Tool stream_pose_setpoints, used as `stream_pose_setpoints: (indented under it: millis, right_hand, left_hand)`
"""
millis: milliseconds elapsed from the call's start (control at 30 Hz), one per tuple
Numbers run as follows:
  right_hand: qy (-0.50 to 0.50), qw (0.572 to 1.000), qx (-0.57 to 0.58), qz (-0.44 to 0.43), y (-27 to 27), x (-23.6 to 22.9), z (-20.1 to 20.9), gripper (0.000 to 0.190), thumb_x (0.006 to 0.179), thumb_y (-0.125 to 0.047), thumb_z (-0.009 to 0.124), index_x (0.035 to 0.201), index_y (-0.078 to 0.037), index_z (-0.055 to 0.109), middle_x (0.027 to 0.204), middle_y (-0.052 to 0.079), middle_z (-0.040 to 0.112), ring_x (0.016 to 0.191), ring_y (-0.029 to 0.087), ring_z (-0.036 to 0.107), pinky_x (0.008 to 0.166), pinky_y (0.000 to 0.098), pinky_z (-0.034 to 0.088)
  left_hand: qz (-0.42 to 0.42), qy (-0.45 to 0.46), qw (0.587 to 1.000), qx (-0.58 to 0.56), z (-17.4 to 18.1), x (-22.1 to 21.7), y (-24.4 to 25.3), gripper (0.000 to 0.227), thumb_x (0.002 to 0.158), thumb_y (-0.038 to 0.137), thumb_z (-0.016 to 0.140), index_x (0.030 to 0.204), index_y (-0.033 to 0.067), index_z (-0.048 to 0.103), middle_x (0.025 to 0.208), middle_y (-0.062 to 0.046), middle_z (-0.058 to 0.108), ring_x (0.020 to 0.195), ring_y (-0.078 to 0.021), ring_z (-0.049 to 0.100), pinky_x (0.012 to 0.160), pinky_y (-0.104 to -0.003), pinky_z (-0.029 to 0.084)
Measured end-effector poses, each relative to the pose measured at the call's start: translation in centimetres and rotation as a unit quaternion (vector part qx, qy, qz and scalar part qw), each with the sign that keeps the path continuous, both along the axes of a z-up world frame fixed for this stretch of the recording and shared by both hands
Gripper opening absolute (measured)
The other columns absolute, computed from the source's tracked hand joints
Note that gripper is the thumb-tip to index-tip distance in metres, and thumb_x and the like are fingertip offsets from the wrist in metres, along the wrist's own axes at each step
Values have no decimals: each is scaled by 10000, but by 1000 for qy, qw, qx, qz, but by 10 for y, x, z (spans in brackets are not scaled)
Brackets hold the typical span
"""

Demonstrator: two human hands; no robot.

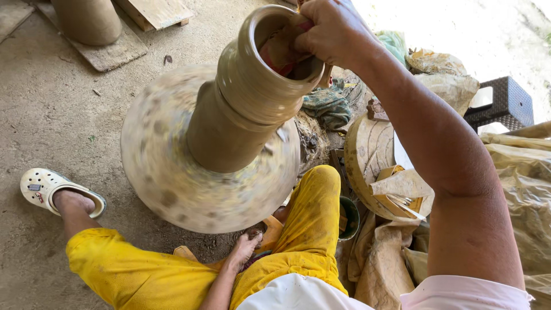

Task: The person shapes a spinning clay cylinder on a pottery wheel using a damp cloth and their hands.

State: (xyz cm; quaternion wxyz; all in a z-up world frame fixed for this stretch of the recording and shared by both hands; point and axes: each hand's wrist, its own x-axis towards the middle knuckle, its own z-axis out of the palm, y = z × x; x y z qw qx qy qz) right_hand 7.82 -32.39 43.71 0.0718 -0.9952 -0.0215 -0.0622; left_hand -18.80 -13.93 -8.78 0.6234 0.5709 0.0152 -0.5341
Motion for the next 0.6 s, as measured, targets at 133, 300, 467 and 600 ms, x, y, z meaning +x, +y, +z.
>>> stream_pose_setpoints:
  millis: [133,300,467,600]
  right_hand:
    - [12,1000,-9,-18,-4,-1,-3,264,784,-156,827,978,-7,728,789,105,691,696,205,683,633,370,544]
    - [17,1000,18,10,-3,2,-6,239,821,-177,826,955,-16,710,784,105,678,698,195,657,632,358,539]
    - [-25,998,-35,56,1,10,-10,338,768,-224,926,924,-12,714,768,113,680,674,202,647,608,375,518]
    - [-13,999,-17,44,2,8,-9,318,749,-193,898,972,-36,734,794,87,703,687,174,676,615,355,540]
  left_hand:
    - [-7,1,1000,5,-4,1,4,490,947,406,702,1243,16,682,1041,-129,761,851,-195,646,705,-344,528]
    - [-16,-13,999,38,-9,0,2,560,944,423,715,1288,-7,613,1073,-123,775,919,-218,705,763,-337,575]
    - [-21,-7,999,23,-13,0,2,552,914,428,684,1334,74,627,1055,-121,781,918,-182,718,762,-354,558]
    - [-40,-19,998,45,-10,0,2,559,935,442,689,1358,84,616,1047,-121,783,925,-204,713,769,-361,569]
